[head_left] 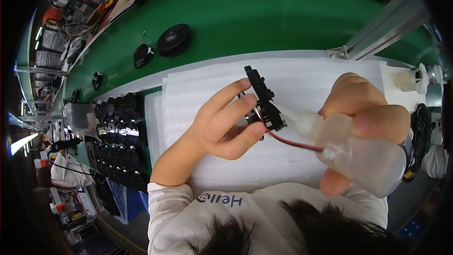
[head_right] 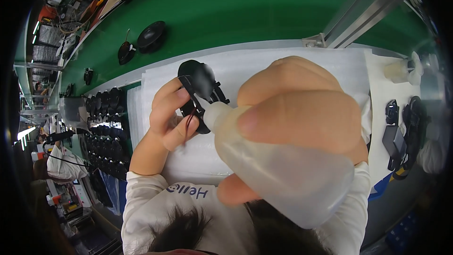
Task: The person assembles black plastic components by applying adhesive to them with a glue bottle.
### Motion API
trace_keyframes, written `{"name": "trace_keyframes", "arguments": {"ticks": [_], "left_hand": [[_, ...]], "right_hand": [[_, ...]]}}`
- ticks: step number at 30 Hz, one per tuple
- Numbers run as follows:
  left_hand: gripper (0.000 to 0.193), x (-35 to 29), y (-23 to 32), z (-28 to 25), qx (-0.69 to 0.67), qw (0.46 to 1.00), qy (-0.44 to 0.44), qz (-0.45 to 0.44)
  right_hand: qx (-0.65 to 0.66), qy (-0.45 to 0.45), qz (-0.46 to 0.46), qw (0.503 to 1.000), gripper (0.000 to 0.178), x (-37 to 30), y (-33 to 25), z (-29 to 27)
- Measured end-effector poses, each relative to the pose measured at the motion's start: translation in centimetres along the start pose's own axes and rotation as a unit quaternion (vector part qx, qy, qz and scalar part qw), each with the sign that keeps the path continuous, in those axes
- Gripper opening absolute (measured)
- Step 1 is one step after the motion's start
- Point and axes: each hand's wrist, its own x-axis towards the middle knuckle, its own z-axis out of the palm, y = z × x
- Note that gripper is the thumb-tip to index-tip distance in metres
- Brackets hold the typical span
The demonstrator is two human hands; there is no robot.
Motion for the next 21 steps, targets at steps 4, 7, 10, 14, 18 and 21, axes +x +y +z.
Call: {"name": "trace_keyframes", "arguments": {"ticks": [4, 7, 10, 14, 18, 21], "left_hand": [[0.038, 0.3, 0.4, 0.1, -0.058, 0.996, -0.020, -0.065], [0.038, 0.5, 0.5, 0.3, -0.058, 0.996, -0.008, -0.064], [0.039, 0.2, 0.6, 0.1, -0.044, 0.997, -0.005, -0.065], [0.042, 0.2, 0.4, 0.1, -0.036, 0.998, -0.003, -0.054], [0.043, 0.0, 0.4, 0.0, -0.040, 0.997, -0.009, -0.073], [0.042, 0.5, 0.4, 0.2, -0.038, 0.997, -0.006, -0.060]], "right_hand": [[-0.018, 0.001, -0.010, 1.000, 0.070, 0.1, 0.1, 0.2], [-0.042, 0.005, -0.019, 0.999, 0.067, 0.1, -0.1, 0.0], [-0.049, 0.014, -0.056, 0.997, 0.065, 0.4, 0.5, 0.7], [-0.003, 0.002, -0.019, 1.000, 0.063, 0.1, 0.7, 0.4], [-0.004, -0.006, -0.024, 1.000, 0.061, 0.2, 0.8, 0.7], [-0.019, -0.002, -0.026, 0.999, 0.057, 0.0, 0.6, 0.6]]}}
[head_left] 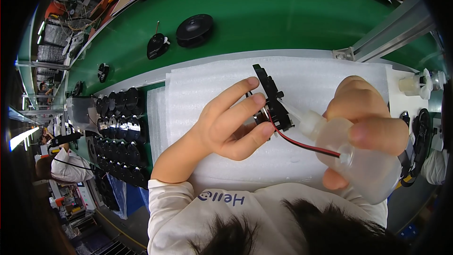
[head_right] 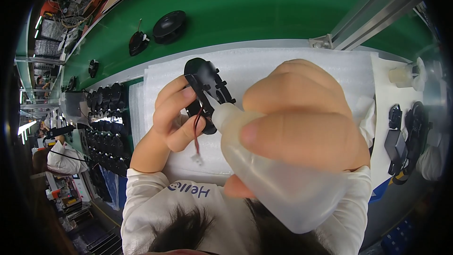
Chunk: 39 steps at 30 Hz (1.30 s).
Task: The person assembles black plastic components by applying adhesive to them with a glue bottle.
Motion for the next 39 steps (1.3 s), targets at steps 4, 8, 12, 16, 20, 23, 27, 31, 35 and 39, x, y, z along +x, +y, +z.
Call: {"name": "trace_keyframes", "arguments": {"ticks": [4, 8, 12, 16, 20, 23, 27, 31, 35, 39], "left_hand": [[0.041, -0.2, -0.1, -0.1, -0.013, 1.000, -0.014, -0.013], [0.036, -0.5, -0.1, -0.2, -0.026, 0.999, 0.016, -0.033], [0.033, -0.4, -0.6, 0.4, 0.008, 0.998, 0.038, 0.048], [0.034, -1.1, -0.2, 0.7, -0.051, 0.997, 0.044, -0.041], [0.039, -1.5, -0.4, 0.5, -0.036, 0.997, 0.051, -0.040], [0.048, -1.1, -1.4, 1.2, 0.000, 0.994, 0.101, 0.043], [0.056, -1.1, -1.3, 1.3, 0.005, 0.993, 0.112, 0.031], [0.059, -1.0, -1.2, 1.1, 0.009, 0.993, 0.117, 0.020], [0.064, -0.7, -1.2, 0.9, -0.020, 0.994, 0.103, 0.014], [0.075, -0.9, -1.0, 0.3, -0.022, 0.998, 0.061, 0.000]], "right_hand": [[-0.008, -0.024, -0.002, 1.000, 0.053, 0.0, -0.1, -0.3], [-0.009, -0.033, -0.006, 0.999, 0.052, -0.1, 0.2, 0.4], [-0.022, -0.006, -0.013, 1.000, 0.050, -0.4, -0.3, 0.4], [-0.023, 0.012, -0.019, 0.999, 0.046, -0.8, -0.3, 0.8], [-0.030, 0.035, -0.044, 0.998, 0.044, -0.9, 0.2, 1.7], [-0.040, 0.051, -0.060, 0.996, 0.044, -1.0, 0.3, 1.7], [-0.033, 0.047, -0.090, 0.994, 0.044, -1.0, 0.8, 1.8], [-0.046, 0.066, -0.108, 0.991, 0.045, -1.1, 0.8, 2.2], [-0.053, 0.063, -0.133, 0.988, 0.044, -1.2, 0.9, 2.0], [-0.067, 0.058, -0.130, 0.987, 0.043, -1.3, 0.7, 2.2]]}}
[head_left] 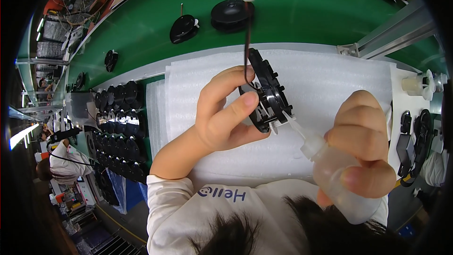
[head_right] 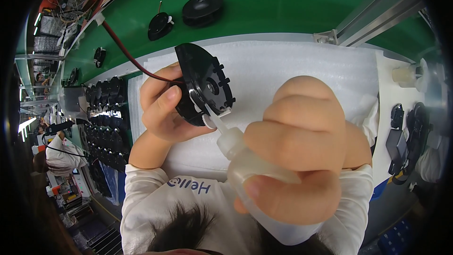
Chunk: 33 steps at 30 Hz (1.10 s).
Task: The person assembles black plastic components by applying adhesive to them with a glue bottle.
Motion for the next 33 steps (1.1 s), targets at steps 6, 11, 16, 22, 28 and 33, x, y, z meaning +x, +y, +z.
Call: {"name": "trace_keyframes", "arguments": {"ticks": [6, 11, 16, 22, 28, 33], "left_hand": [[0.085, 0.4, 0.5, -0.4, 0.009, 0.998, -0.016, -0.052], [0.080, 0.2, 0.4, -0.2, -0.031, 0.996, -0.005, -0.085], [0.080, 0.0, 1.2, -0.1, -0.132, 0.970, 0.004, -0.204], [0.077, 0.0, 1.1, -0.4, -0.183, 0.956, -0.018, -0.228], [0.075, 0.2, 1.3, -0.6, -0.215, 0.943, -0.027, -0.252], [0.070, 0.3, 2.0, -0.2, -0.365, 0.857, 0.047, -0.360]], "right_hand": [[0.000, 0.000, -0.013, 1.000, 0.043, 0.0, 0.3, 0.1], [0.003, -0.005, 0.004, 1.000, 0.042, -0.1, 0.0, 0.1], [-0.029, 0.055, -0.043, 0.997, 0.040, -0.5, 0.2, 0.8], [-0.020, 0.054, -0.038, 0.998, 0.039, -0.5, 0.3, 1.0], [-0.021, 0.031, -0.030, 0.999, 0.038, -0.4, 0.3, 0.6], [-0.016, 0.022, -0.020, 0.999, 0.037, -0.4, 0.1, 0.6]]}}
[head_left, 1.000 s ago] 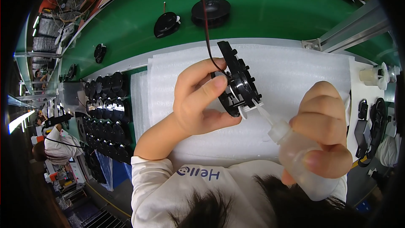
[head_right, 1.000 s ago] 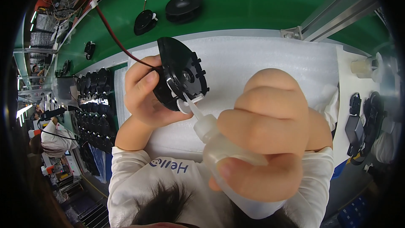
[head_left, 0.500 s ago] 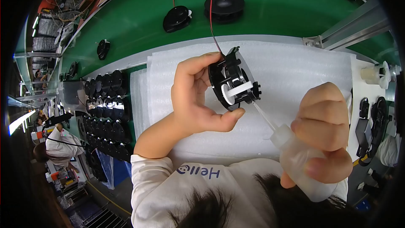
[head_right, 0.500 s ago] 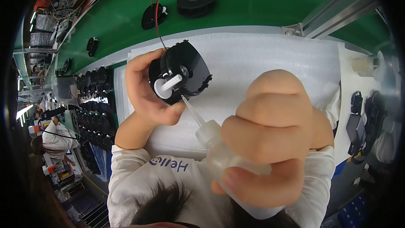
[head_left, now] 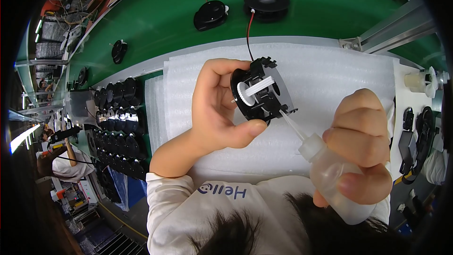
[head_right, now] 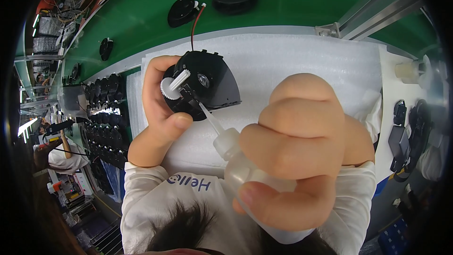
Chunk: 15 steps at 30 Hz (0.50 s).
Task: The person assembles black plastic components by applying adhesive to them with a glue bottle.
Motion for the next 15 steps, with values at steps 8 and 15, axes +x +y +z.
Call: {"name": "trace_keyframes", "arguments": {"ticks": [8, 15], "left_hand": [[0.058, -0.16, 0.32, -0.20, -0.164, 0.980, 0.030, -0.109], [0.056, 0.47, 0.56, 0.00, -0.217, 0.964, 0.049, -0.147]], "right_hand": [[0.010, 0.002, -0.003, 1.000, 0.035, 0.03, 0.06, 0.25], [-0.016, -0.001, -0.009, 1.000, 0.035, 0.10, 0.12, 0.17]]}}
